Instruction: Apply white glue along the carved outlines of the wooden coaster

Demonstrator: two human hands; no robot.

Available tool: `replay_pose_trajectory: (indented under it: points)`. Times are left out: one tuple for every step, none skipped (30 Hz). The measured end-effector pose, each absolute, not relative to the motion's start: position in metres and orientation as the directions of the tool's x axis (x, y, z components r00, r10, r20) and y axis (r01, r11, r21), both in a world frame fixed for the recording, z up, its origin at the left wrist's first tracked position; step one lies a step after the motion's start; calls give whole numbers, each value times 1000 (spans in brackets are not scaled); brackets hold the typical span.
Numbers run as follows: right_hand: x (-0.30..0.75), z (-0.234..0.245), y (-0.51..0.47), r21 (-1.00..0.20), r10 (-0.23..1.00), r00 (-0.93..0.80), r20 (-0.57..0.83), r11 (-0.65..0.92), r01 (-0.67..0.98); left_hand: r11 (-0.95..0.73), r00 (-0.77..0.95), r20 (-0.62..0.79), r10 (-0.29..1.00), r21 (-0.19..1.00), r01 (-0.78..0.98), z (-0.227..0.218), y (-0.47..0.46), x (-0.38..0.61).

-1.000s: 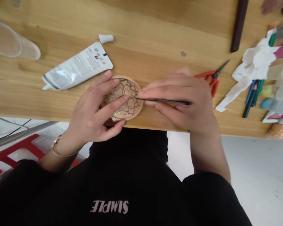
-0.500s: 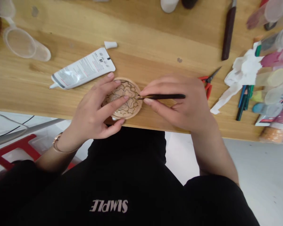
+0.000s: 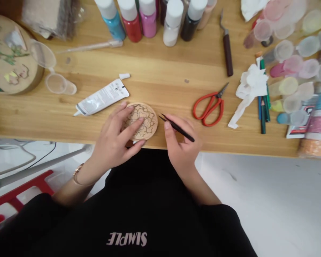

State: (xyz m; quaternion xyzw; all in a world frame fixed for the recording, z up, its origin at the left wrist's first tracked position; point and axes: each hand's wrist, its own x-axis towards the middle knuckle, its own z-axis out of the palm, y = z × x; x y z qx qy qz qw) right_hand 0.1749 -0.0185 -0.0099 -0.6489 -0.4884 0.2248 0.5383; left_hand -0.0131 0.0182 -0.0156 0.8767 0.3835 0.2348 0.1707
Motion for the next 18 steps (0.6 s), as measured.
replay_pose_trajectory:
  points:
    - [174, -12, -21, -923, 869, 437, 232, 55, 381, -630, 577, 279, 768, 489, 603, -15, 15, -11]
    - [173, -13, -23, -928, 865, 447, 227, 53, 369, -614, 559, 277, 782, 501, 610, -15, 12, -8]
    - [172, -15, -24, -933, 864, 453, 221, 53, 356, -598, 541, 278, 794, 515, 614, -15, 10, -6]
    - [172, -16, -26, -938, 863, 457, 217, 55, 343, -585, 523, 282, 804, 529, 615, -16, 9, -4]
    - [172, -17, -28, -943, 863, 459, 211, 55, 329, -572, 504, 287, 815, 542, 616, -17, 7, -3]
    - [172, -18, -29, -946, 865, 458, 206, 55, 321, -559, 484, 293, 824, 555, 616, -18, 7, -2]
    - [172, -19, -31, -946, 866, 457, 203, 54, 319, -547, 468, 296, 833, 567, 616, -18, 6, -1]
    - [173, -19, -32, -945, 866, 457, 203, 51, 322, -537, 454, 297, 840, 578, 615, -18, 6, -1]
    - [173, -19, -33, -943, 864, 460, 204, 48, 329, -527, 444, 295, 846, 589, 613, -18, 6, -1]
    - [173, -19, -34, -941, 861, 464, 207, 46, 336, -516, 437, 288, 852, 601, 611, -18, 6, -1]
    - [174, -18, -34, -940, 858, 470, 210, 44, 339, -507, 431, 282, 857, 613, 607, -17, 6, -1]
    - [173, -18, -34, -939, 853, 476, 216, 48, 340, -497, 425, 277, 862, 626, 601, -16, 6, -1]
    - [173, -17, -34, -941, 849, 482, 217, 51, 334, -487, 417, 273, 867, 642, 592, -14, 7, -1]
    - [172, -17, -34, -945, 846, 488, 215, 54, 322, -478, 408, 272, 871, 658, 581, -13, 7, -1]
    - [171, -17, -34, -951, 844, 494, 211, 59, 305, -470, 398, 274, 875, 674, 570, -12, 7, -1]
    - [171, -17, -33, -956, 842, 500, 203, 61, 286, -463, 387, 277, 879, 686, 561, -11, 7, 0]
    - [170, -18, -33, -961, 840, 507, 194, 60, 268, -458, 377, 281, 883, 695, 554, -11, 8, 0]
    - [171, -18, -32, -964, 839, 511, 187, 58, 258, -453, 368, 284, 886, 701, 551, -11, 8, 1]
